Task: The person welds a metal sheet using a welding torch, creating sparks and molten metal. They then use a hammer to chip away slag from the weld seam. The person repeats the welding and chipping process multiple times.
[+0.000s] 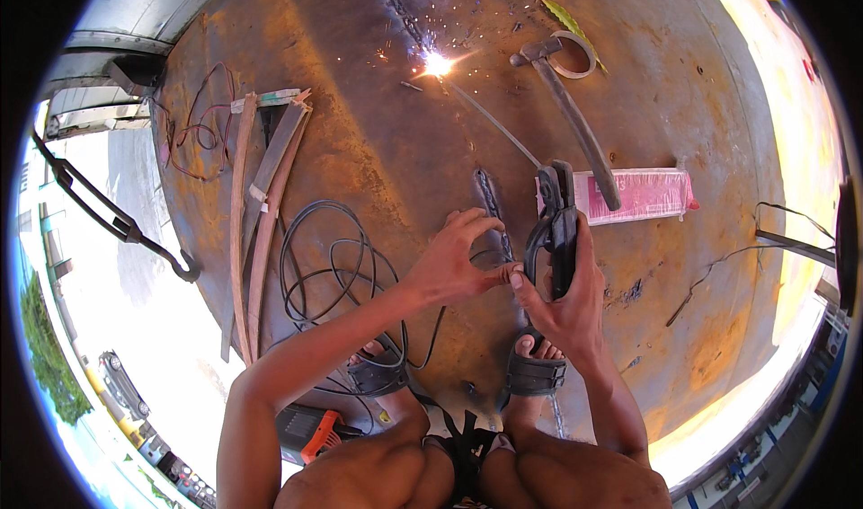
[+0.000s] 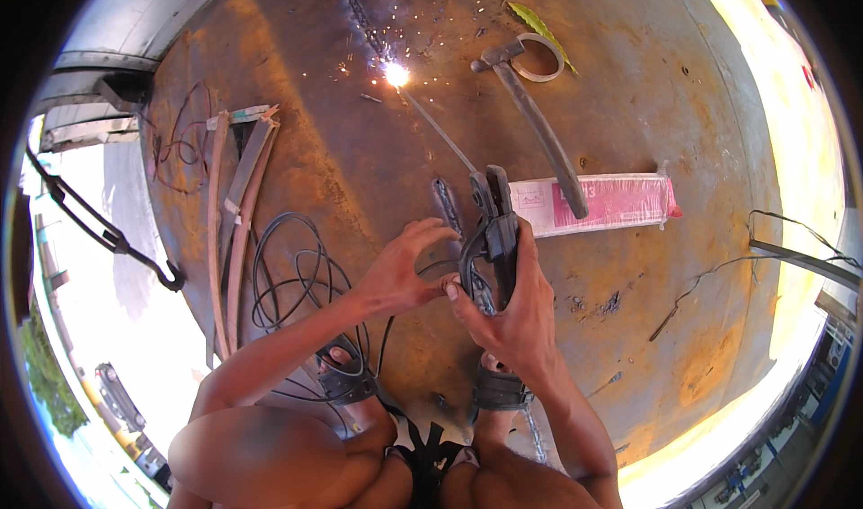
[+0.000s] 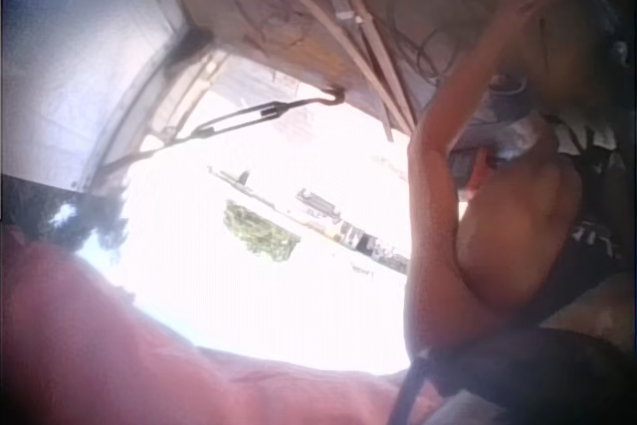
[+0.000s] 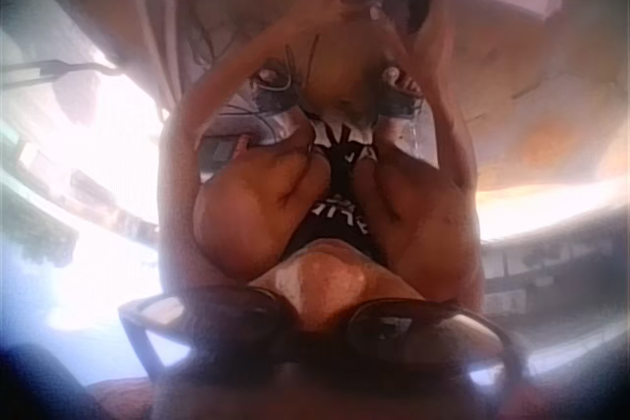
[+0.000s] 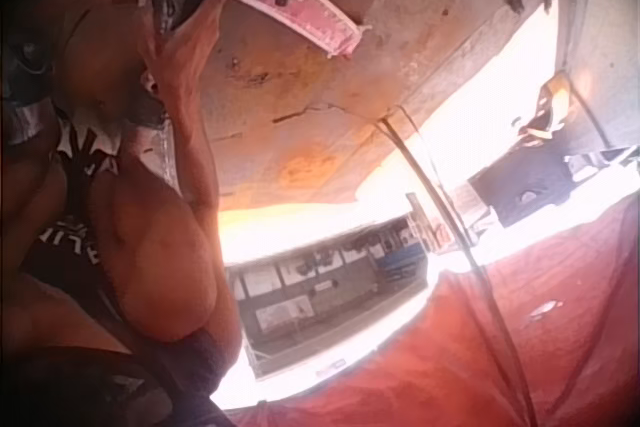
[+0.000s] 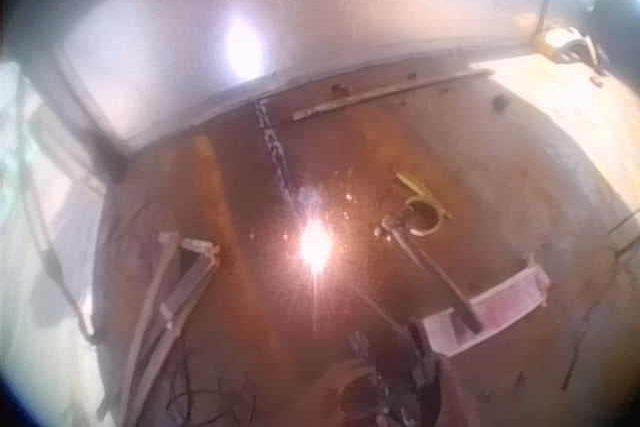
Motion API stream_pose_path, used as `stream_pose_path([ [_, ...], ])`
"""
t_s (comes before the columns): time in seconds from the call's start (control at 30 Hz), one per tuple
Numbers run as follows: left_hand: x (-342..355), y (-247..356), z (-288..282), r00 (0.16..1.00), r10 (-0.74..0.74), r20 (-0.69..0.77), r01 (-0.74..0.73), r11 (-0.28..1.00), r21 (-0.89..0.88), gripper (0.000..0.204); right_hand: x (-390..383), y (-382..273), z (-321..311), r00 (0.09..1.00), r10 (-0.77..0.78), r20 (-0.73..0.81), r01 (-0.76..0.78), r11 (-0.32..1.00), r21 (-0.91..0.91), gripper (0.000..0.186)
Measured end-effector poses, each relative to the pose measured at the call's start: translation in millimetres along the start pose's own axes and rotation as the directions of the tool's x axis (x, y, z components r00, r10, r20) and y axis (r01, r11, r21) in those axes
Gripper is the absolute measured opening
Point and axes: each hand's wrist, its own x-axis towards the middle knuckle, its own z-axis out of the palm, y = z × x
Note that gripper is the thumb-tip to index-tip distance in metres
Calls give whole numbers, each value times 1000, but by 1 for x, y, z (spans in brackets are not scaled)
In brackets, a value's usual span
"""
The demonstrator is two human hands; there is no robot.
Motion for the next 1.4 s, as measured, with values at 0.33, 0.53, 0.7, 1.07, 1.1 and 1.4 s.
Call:
stream_pose_path([
  [0.33, 1, -2, 2, 1000, -5, -13, 4, 1000, -29, 87, 1, -8, -5, 987, 130, 93, -134, 990, 36, 100],
  [0.53, 3, -4, 1, 1000, -4, 1, 4, 996, -91, 92, 2, -7, -5, 991, 99, 91, -103, 994, 36, 99],
  [0.7, 2, 1, 3, 1000, -6, -7, 5, 999, -38, 98, -10, -1, -4, 996, 84, 11, -84, 995, 54, 100],
  [1.07, -3, -2, 2, 999, -39, 28, 39, 999, 6, 81, -10, -3, -2, 989, 128, 71, -132, 990, 41, 100],
  [1.1, -3, -4, 3, 999, -29, 21, 28, 1000, 6, 80, -10, -3, -2, 989, 127, 72, -129, 991, 35, 100],
  [1.4, -3, -6, 6, 1000, -9, -23, 9, 1000, -1, 93, -8, -4, -4, 985, 144, 96, -147, 989, 24, 100],
])
